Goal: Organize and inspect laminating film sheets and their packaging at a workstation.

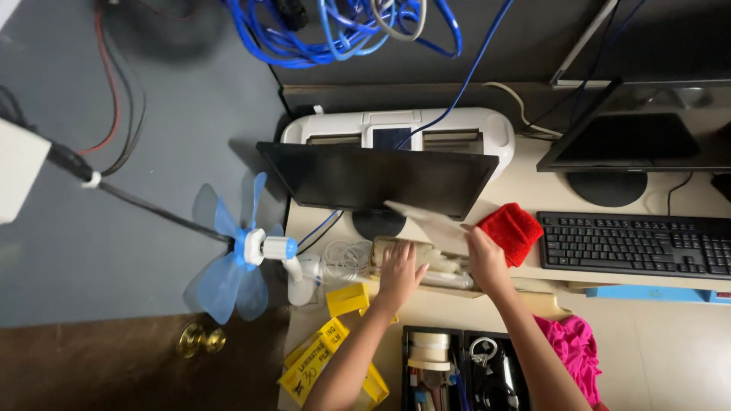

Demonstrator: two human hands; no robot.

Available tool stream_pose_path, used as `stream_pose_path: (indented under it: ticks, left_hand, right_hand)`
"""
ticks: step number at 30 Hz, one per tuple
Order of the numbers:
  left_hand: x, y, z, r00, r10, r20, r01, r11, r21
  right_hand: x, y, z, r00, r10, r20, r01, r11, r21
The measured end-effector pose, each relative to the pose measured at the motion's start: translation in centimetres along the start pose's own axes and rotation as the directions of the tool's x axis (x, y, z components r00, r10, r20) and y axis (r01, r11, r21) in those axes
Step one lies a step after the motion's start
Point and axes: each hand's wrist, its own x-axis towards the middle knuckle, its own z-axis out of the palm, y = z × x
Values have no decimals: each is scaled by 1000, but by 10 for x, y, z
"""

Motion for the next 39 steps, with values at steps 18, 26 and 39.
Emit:
stream_pose_path:
  ticks: [18,26,39]
  left_hand:
    - [-25,16,-19,1000,-14,16,14,1000,-18]
    - [-26,14,-21,1000,9,-4,-9,1000,-14]
    - [-25,12,-10,999,-4,-43,4,1000,-1]
  right_hand:
    - [23,-3,-3,941,-226,251,230,973,15]
    - [16,23,18,855,-271,443,380,908,-177]
    - [28,12,0,920,-217,327,244,969,-43]
